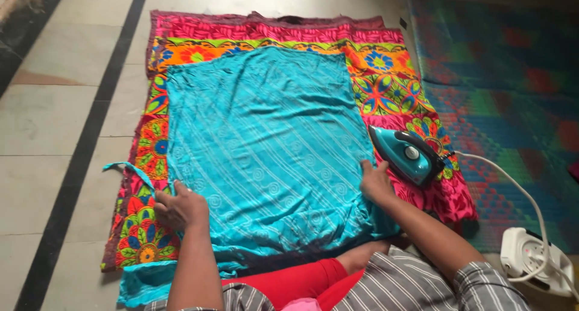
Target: Ironing a blue dress on a colorful fabric spread on the floor.
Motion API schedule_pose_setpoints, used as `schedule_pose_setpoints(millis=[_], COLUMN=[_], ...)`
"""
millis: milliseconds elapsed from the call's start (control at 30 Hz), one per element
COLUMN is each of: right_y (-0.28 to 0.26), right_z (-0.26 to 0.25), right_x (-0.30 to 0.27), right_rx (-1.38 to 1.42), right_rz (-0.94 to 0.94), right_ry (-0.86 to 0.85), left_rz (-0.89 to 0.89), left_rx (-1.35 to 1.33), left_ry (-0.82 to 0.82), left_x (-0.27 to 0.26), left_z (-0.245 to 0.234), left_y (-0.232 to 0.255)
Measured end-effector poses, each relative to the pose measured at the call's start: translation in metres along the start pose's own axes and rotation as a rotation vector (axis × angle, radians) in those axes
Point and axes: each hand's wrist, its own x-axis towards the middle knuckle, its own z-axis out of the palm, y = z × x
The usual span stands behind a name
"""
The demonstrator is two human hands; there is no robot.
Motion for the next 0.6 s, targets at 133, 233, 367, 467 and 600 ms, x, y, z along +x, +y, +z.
schedule_pose_setpoints(millis=[133, 233, 367, 467, 600], right_y=[0.004, 0.015, 0.001, -0.006, 0.006], right_z=[-0.007, -0.012, -0.056, -0.083, -0.105], right_x=[-0.007, -0.004, -0.026, -0.038, -0.052], right_rx=[0.084, 0.047, -0.210, -0.255, -0.315], right_rz=[0.001, -0.045, -0.136, -0.075, -0.080], right_ry=[0.008, 0.015, 0.027, -0.063, -0.135], left_rz=[-0.001, -0.014, 0.083, 0.087, 0.063], left_rx=[0.273, 0.276, 0.414, 0.519, 0.582], left_ry=[-0.391, -0.512, -0.531, -0.587, -0.664], left_x=[0.019, 0.035, 0.041, 0.048, 0.054], left_z=[-0.032, -0.025, -0.063, -0.072, -0.101], left_y=[0.021, 0.010, 0.032, 0.036, 0.042])
